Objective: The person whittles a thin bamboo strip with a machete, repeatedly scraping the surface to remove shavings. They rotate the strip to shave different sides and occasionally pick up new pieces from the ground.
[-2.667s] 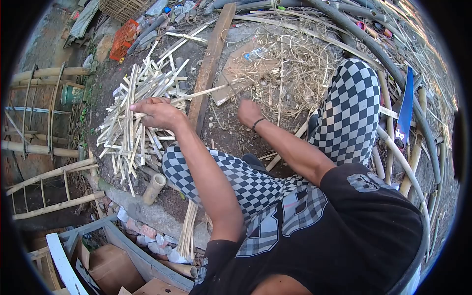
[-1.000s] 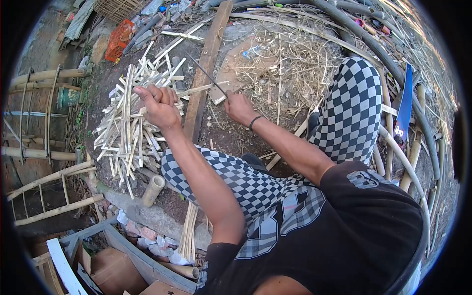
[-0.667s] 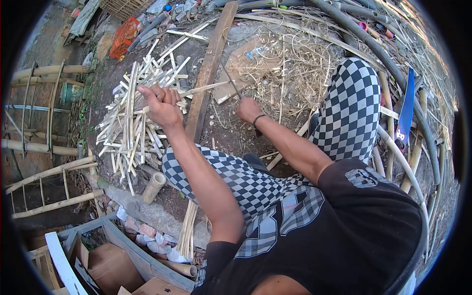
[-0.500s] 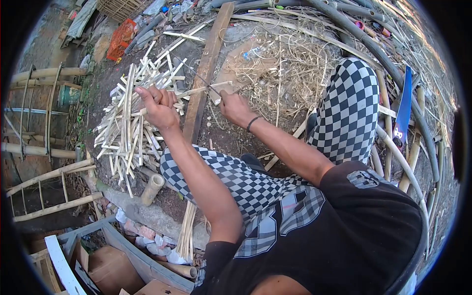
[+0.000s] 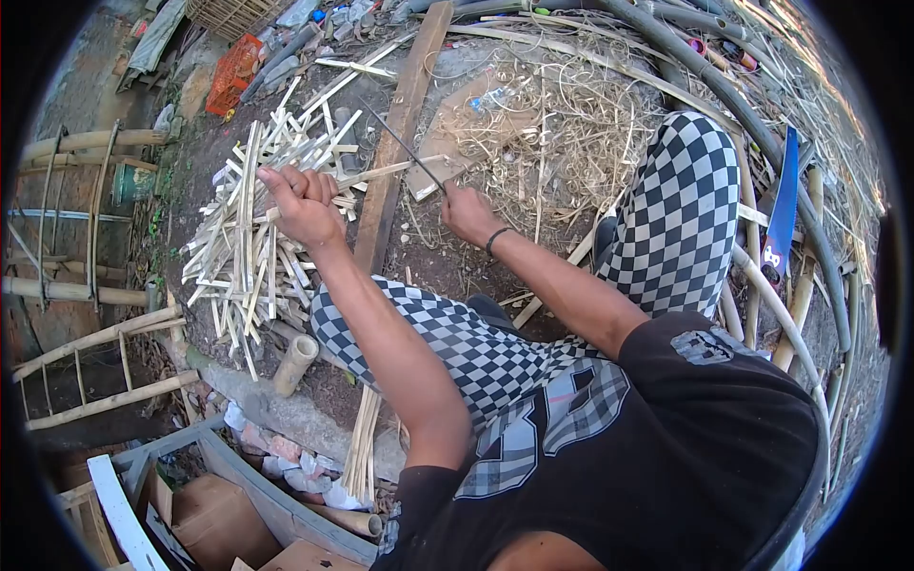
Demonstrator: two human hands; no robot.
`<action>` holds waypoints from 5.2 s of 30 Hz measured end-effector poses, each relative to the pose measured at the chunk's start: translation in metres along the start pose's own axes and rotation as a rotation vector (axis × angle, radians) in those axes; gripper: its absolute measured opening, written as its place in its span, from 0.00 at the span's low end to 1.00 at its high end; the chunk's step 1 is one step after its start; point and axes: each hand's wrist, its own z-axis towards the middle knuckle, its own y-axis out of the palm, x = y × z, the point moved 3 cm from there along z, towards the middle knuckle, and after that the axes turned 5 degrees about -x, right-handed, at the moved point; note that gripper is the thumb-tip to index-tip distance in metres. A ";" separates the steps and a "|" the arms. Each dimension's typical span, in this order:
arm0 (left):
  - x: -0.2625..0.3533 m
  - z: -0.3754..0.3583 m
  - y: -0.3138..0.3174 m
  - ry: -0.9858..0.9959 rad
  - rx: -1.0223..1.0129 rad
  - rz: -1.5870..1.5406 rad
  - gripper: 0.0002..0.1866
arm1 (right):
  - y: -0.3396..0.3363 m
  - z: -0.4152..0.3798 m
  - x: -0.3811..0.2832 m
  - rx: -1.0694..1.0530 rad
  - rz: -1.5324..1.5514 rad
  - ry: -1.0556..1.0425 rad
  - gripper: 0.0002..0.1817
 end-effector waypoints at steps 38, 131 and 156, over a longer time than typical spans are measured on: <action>0.007 -0.006 0.000 -0.100 -0.171 -0.032 0.30 | 0.013 0.010 0.067 -0.096 -0.113 0.290 0.15; 0.012 -0.001 -0.020 0.322 0.352 0.071 0.33 | 0.035 -0.023 0.025 -0.048 -0.056 0.056 0.13; 0.086 -0.034 -0.121 0.321 0.519 -0.362 0.32 | -0.040 0.006 0.002 0.037 1.235 0.418 0.19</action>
